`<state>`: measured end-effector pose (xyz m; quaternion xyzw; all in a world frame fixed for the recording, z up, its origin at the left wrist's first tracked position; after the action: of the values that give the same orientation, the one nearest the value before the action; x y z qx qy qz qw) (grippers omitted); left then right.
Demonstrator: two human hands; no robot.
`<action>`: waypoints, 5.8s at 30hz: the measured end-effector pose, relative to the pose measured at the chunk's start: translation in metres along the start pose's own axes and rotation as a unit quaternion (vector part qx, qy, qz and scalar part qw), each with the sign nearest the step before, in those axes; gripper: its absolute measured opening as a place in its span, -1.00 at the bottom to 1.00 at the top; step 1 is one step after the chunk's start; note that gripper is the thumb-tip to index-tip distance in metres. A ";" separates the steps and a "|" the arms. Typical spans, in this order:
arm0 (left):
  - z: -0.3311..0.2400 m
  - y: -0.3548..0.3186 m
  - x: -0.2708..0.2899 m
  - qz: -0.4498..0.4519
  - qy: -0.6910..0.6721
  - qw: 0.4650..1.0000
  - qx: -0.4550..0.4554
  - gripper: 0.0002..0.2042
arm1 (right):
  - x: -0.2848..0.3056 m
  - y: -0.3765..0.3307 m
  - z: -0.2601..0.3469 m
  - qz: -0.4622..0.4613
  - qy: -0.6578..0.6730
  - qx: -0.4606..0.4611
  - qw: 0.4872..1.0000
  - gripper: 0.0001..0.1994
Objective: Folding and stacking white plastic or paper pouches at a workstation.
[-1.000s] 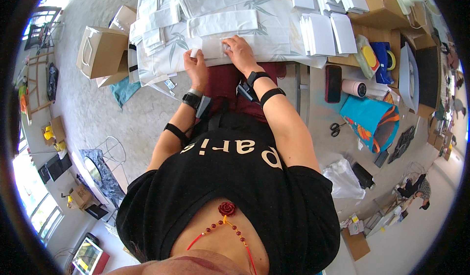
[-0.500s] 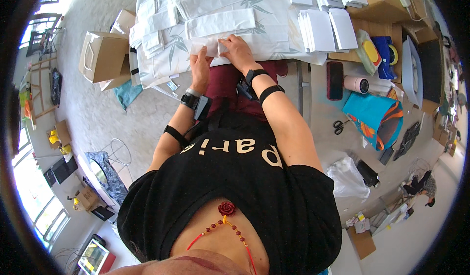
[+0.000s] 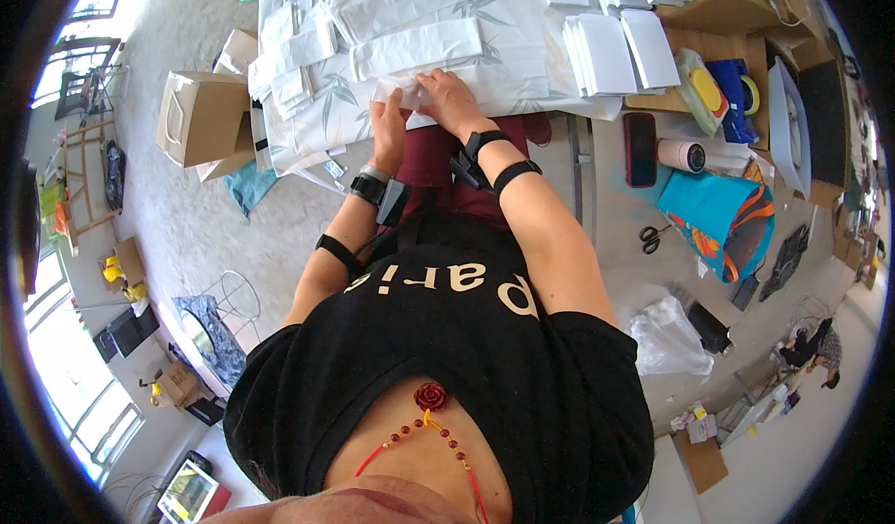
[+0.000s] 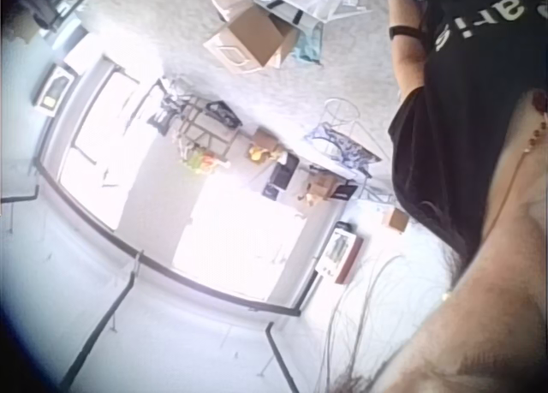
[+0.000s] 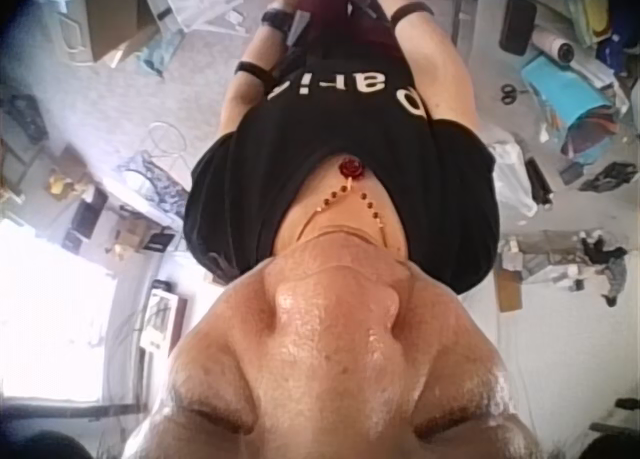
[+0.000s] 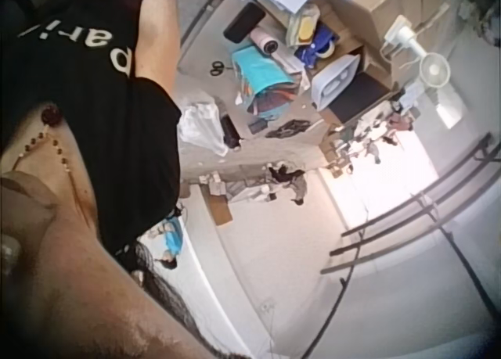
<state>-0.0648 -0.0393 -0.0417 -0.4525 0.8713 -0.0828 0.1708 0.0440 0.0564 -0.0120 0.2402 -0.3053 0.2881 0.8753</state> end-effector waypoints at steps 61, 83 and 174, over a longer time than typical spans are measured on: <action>-0.011 -0.045 -0.018 0.209 0.639 0.626 -0.396 -0.03 | 0.047 -0.022 -0.017 -0.114 -0.038 0.004 0.993 -0.81; -0.023 0.063 -0.134 0.142 0.551 0.708 -0.418 -0.88 | 0.037 -0.022 -0.035 -0.115 -0.011 -0.037 0.993 -0.88; -0.053 0.001 0.125 -0.187 0.231 0.918 -0.262 -0.71 | 0.006 -0.036 -0.023 -0.157 0.080 -0.260 0.949 -0.78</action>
<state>-0.1516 -0.1411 -0.0203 -0.6041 0.7766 0.0159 -0.1781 0.0804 0.0463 -0.0328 0.0253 -0.2569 0.0765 0.9631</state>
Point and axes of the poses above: each hand's wrist, its own y-axis towards the middle knuckle, its own x-axis out of the back of the hand, z = x × y, the point moved 6 cm from there along y, towards the middle knuckle, and after that the axes turned 12 degrees about -z, right-handed, at the moved point
